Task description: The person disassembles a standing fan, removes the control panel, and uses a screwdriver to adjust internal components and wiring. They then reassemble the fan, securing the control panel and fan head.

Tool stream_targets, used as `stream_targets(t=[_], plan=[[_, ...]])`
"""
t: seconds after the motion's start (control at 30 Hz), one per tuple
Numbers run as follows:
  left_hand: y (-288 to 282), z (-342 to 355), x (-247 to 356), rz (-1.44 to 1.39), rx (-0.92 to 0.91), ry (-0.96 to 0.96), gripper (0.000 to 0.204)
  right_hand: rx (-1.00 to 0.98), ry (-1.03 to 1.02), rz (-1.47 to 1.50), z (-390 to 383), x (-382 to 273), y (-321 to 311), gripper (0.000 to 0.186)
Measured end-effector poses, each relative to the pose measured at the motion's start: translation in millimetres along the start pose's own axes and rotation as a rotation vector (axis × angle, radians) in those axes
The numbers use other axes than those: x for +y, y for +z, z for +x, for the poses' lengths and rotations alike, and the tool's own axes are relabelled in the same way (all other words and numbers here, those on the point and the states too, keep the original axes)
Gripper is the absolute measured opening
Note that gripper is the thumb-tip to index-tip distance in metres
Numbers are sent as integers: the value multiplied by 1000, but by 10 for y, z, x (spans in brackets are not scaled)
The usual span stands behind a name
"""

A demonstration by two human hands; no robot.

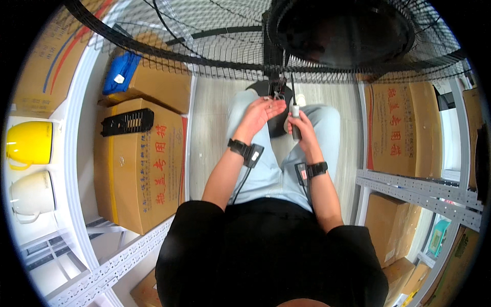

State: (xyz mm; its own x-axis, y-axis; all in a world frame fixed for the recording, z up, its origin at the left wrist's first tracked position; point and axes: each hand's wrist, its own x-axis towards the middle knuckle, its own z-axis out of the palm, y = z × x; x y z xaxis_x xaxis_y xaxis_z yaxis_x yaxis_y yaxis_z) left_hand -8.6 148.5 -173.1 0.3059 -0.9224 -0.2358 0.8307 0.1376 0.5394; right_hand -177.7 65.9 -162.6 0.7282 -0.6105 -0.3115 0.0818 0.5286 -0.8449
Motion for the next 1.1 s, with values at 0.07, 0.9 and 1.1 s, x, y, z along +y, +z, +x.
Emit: stream_targets(t=[0.07, 0.9, 1.1], plan=[[7, 23, -7, 15, -7, 3, 19, -8, -49, -95, 28, 41, -52, 17], [42, 101, 5, 40, 21, 123, 16, 265, -151, -900, 809, -8, -127, 46], [42, 116, -16, 36, 36, 168, 18, 256, -161, -942, 940, 74, -192, 46]])
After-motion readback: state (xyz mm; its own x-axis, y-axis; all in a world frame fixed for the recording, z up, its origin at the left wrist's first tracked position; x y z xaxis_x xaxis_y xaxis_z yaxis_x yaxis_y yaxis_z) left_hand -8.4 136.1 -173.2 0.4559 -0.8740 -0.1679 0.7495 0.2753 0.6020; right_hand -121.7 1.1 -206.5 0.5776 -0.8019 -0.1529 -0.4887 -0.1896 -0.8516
